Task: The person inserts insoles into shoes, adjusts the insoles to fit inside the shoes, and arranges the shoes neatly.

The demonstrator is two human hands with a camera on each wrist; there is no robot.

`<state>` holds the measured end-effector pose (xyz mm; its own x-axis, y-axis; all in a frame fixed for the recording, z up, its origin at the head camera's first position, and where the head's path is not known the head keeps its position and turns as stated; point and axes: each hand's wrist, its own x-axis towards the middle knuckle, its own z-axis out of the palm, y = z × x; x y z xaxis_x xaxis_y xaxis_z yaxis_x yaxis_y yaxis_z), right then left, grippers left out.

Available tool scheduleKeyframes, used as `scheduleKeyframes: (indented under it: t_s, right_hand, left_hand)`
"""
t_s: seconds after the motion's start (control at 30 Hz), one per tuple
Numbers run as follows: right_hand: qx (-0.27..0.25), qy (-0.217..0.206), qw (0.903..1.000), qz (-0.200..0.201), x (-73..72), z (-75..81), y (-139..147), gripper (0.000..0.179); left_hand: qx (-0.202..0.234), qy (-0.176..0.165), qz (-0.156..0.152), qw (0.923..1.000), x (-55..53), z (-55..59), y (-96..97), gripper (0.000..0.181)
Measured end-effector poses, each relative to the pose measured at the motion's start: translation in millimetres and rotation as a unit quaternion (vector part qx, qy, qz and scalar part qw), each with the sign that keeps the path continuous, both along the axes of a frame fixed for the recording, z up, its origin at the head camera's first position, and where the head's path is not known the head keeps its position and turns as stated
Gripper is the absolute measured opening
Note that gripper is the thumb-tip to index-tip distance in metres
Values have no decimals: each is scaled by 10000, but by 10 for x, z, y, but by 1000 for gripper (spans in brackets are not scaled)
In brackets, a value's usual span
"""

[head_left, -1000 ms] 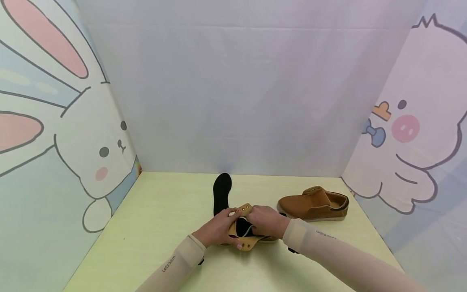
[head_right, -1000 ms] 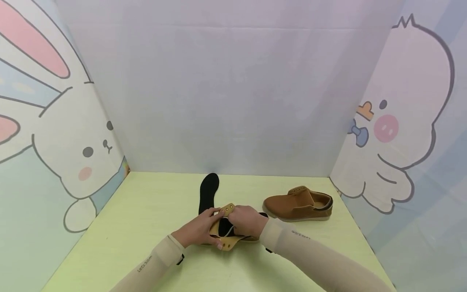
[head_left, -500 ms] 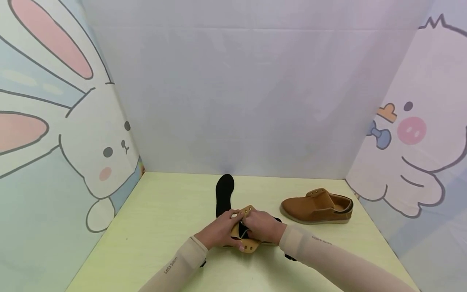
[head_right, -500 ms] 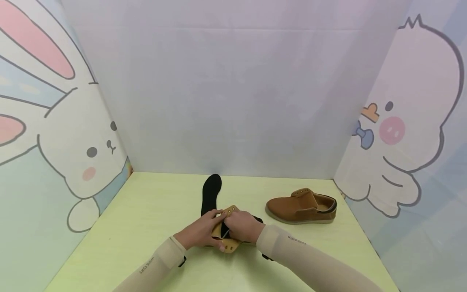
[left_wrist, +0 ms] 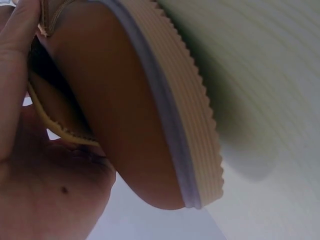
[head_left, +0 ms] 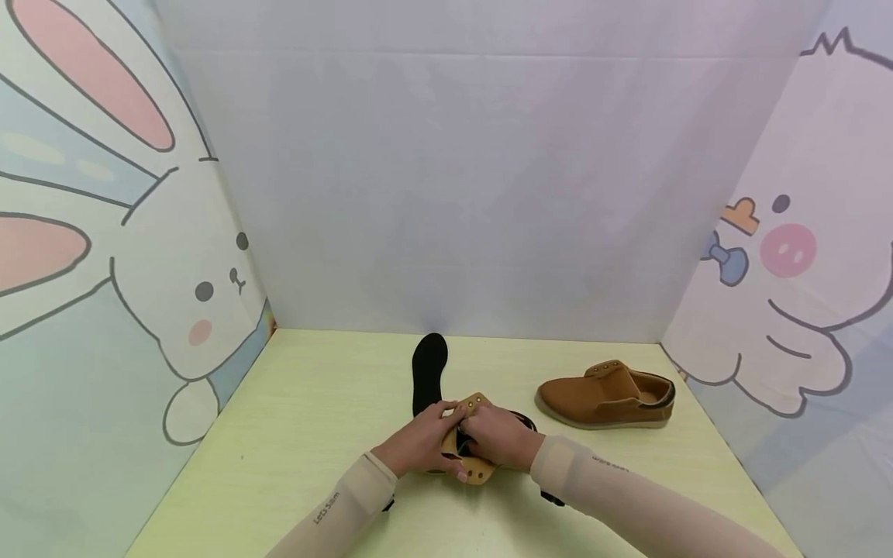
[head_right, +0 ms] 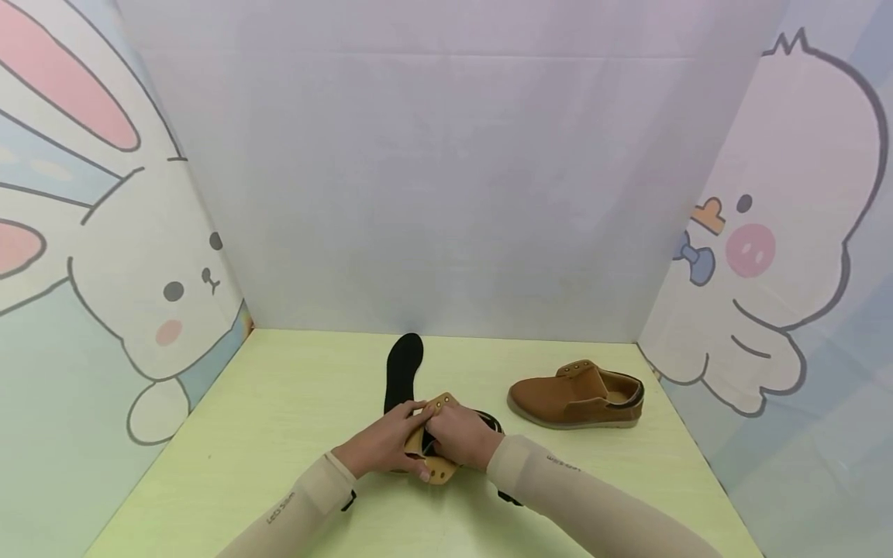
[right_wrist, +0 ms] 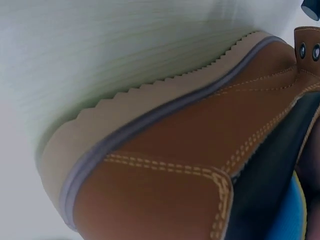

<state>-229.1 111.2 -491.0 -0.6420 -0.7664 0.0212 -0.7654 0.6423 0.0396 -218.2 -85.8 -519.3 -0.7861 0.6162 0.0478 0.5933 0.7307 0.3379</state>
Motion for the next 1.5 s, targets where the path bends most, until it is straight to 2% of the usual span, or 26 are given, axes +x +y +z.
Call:
scheduleKeyframes:
  t_s: [0.63,0.87,1.13,1.5]
  right_hand:
    - [-393,174,9985,333,-48,-119,-45,6]
    - [-251,4,9996,104,-2,-74,-31,2]
    - [-12,-55,10000,33,61,10,-23,13]
    - [-593,-167,9980,-156,46,-61,-49,12]
  left_hand:
    - [70,44,29,10000,23,-43,-56,113]
    - [188,-58,-38,9998,23,-55,-51,112]
    - [209,-27,-81,9997,8,-59,-16,110]
    - [115,-1,-30,9999,9,-19,-11,110]
